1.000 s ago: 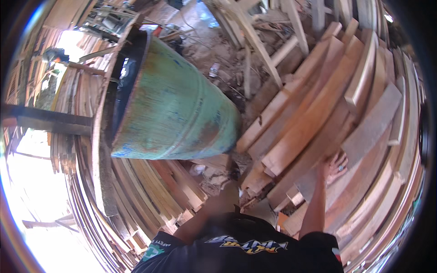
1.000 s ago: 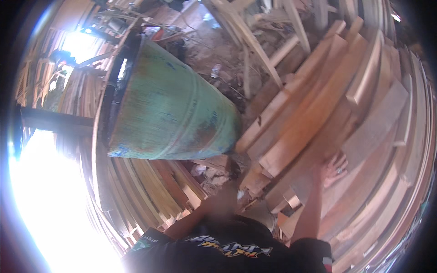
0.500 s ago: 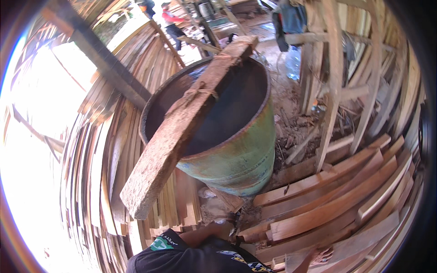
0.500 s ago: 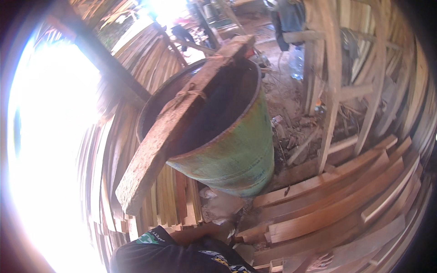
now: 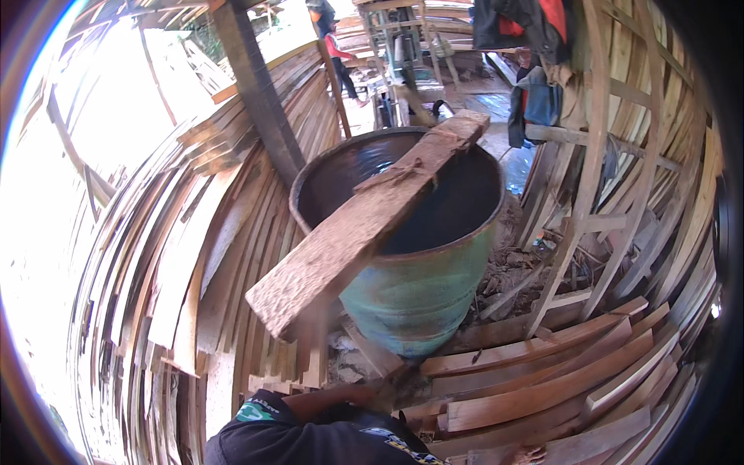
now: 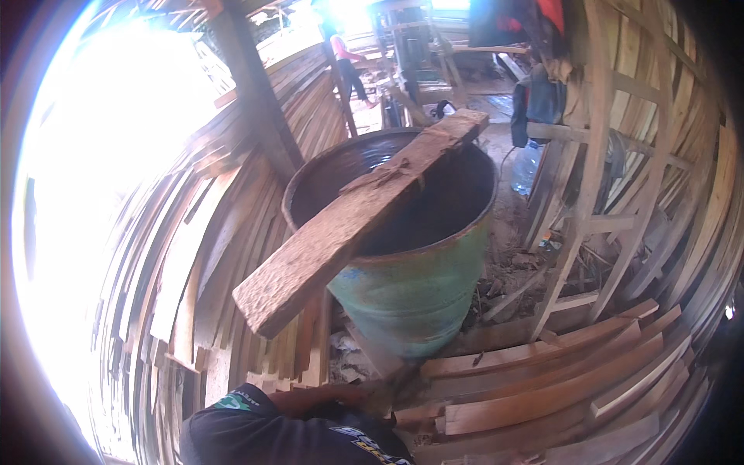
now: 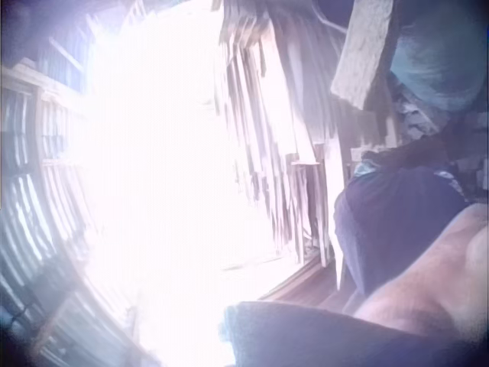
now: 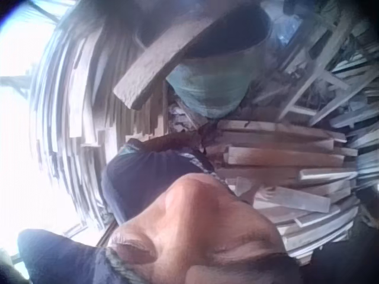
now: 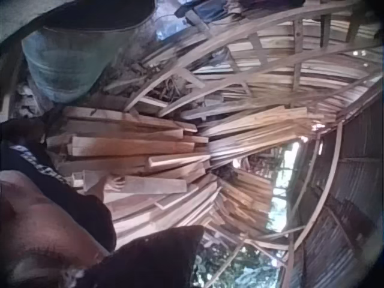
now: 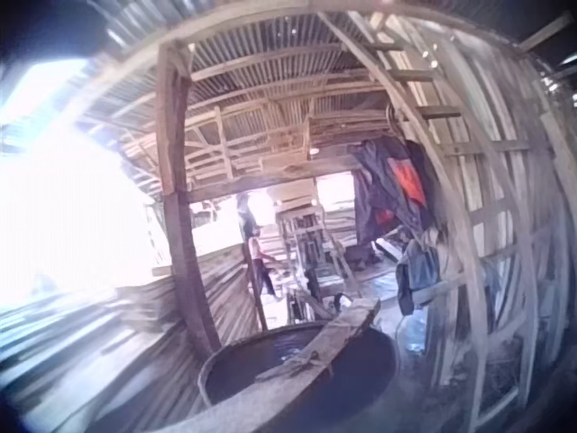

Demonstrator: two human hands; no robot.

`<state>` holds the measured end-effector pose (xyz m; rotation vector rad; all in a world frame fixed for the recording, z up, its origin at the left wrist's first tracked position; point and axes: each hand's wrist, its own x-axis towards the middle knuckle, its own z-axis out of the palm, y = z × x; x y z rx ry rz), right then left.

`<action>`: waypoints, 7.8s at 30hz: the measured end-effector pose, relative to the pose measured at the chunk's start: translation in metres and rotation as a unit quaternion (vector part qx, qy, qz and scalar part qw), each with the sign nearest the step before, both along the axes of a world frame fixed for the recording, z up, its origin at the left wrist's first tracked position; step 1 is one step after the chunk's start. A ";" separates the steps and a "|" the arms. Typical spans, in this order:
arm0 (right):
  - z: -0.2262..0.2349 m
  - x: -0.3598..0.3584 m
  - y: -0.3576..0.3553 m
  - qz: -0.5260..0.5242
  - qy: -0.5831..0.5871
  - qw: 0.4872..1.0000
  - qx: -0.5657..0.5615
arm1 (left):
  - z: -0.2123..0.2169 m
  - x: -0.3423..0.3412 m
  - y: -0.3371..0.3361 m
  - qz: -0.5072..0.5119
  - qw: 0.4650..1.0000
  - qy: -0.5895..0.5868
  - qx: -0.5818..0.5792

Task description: The person repeatedly picks up long wooden planks from a large pile, turns them over, and places them back into the stack. The task involves handling the wood by hand without using any tools.

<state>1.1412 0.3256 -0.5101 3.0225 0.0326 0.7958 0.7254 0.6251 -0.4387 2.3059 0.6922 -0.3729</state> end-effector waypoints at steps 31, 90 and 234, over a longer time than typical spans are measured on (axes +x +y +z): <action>0.002 -0.044 -0.069 0.310 0.524 0.793 -0.040 | 0.092 0.093 -0.044 -0.173 0.946 -0.257 0.092; -0.037 0.070 -0.057 -0.120 0.126 0.984 0.049 | 0.063 0.511 0.042 -0.121 0.974 -0.151 0.117; 0.251 0.436 -0.016 -0.290 0.510 0.727 0.357 | 0.228 0.955 0.270 -0.049 0.850 0.499 -0.163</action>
